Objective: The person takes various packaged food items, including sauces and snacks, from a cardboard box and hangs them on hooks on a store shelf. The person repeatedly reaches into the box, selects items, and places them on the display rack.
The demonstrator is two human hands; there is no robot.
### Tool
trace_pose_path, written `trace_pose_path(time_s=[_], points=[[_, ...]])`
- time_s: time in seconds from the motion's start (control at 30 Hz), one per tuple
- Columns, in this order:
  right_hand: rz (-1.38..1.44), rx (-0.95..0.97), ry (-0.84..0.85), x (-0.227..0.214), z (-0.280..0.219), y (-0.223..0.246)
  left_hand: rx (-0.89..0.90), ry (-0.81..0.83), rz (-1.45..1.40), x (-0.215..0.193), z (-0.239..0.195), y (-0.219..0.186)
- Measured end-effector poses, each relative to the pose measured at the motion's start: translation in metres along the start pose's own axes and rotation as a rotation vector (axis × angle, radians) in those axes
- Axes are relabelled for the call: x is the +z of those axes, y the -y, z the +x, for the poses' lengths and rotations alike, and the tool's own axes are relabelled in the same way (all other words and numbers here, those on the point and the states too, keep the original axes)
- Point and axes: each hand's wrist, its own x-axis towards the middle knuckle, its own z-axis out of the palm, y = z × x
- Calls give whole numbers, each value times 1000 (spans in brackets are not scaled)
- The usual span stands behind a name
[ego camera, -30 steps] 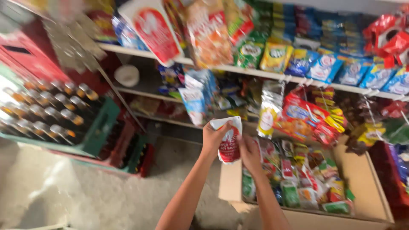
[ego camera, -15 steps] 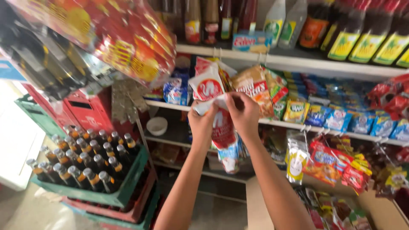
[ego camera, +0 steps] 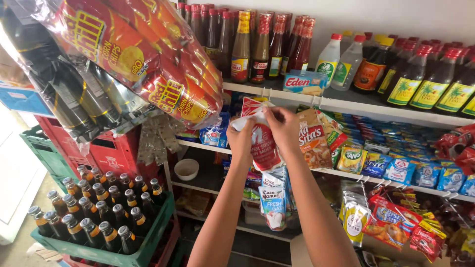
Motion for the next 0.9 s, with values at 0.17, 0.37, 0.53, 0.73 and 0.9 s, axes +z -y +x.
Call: trace_pose_path(time_s=[0.17, 0.37, 0.53, 0.73, 0.9], points=[[35, 46, 14, -4, -9, 1, -9, 37, -46, -7, 1, 13], [124, 159, -16, -2, -12, 10, 31, 70, 29, -3, -7, 1], [35, 106, -18, -2, -14, -16, 72, 93, 123, -15, 0, 19], [-292, -107, -96, -4, -14, -78, 49, 9, 188, -23, 5, 33], [-237, -119, -144, -10, -35, -82, 91, 26, 197, -23, 13, 37]])
